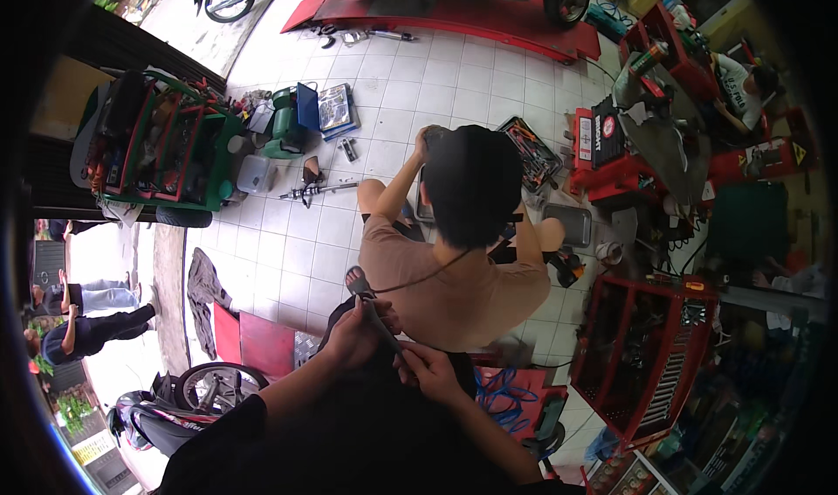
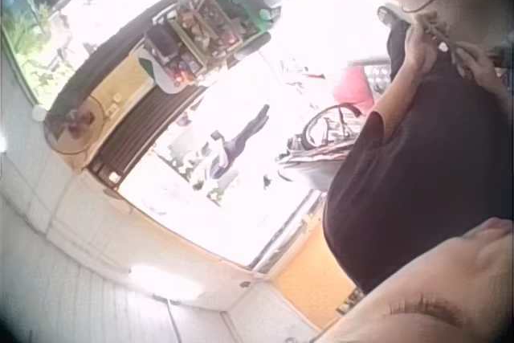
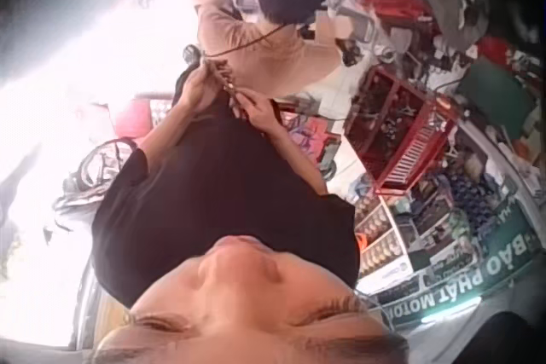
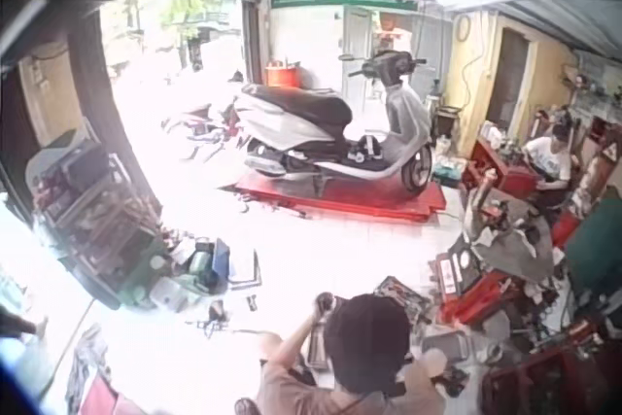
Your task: The person uses a wrench to tighten or loosen bolts on a motorcycle handlebar and near the rear seat, then selects a different wrench from a red tool cart before returning to the motorcycle.
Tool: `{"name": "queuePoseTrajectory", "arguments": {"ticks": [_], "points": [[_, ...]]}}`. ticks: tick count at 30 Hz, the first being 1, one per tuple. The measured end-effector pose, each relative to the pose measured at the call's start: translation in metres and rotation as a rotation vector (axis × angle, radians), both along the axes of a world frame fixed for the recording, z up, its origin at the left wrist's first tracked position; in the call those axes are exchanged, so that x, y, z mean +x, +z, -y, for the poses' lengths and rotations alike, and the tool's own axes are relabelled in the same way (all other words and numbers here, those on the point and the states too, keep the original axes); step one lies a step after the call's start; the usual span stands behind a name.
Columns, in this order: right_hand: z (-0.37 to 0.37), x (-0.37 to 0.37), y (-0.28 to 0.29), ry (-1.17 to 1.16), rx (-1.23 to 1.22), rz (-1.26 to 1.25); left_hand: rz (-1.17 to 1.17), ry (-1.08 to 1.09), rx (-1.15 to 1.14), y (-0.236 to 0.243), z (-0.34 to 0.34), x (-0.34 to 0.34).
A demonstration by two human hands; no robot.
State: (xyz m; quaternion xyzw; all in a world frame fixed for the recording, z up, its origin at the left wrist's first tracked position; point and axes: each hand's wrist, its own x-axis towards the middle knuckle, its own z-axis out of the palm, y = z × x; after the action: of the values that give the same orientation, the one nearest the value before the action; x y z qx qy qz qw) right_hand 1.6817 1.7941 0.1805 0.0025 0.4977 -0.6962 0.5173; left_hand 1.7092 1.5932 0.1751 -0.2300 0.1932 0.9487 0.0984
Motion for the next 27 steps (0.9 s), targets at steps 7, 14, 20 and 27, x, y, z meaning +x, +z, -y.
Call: {"name": "queuePoseTrajectory", "arguments": {"ticks": [7, 14, 20, 27], "points": [[0.144, -0.023, -0.013, -0.14, 0.124, 0.094, 0.095, 0.045, 0.197, -0.054, 0.134, -0.045], [0.282, -0.052, -0.018, -0.18, 0.327, -0.04, 0.381, 0.07, 0.004, -0.095, 0.399, -0.053], [0.327, -0.066, -0.014, -0.44, 0.369, -0.016, 0.319, -0.241, -0.325, -0.073, 0.494, -0.12], [0.336, -0.104, -0.026, -0.645, 0.343, 0.229, -0.004, -0.732, -0.542, -0.044, 0.451, -0.228]]}}
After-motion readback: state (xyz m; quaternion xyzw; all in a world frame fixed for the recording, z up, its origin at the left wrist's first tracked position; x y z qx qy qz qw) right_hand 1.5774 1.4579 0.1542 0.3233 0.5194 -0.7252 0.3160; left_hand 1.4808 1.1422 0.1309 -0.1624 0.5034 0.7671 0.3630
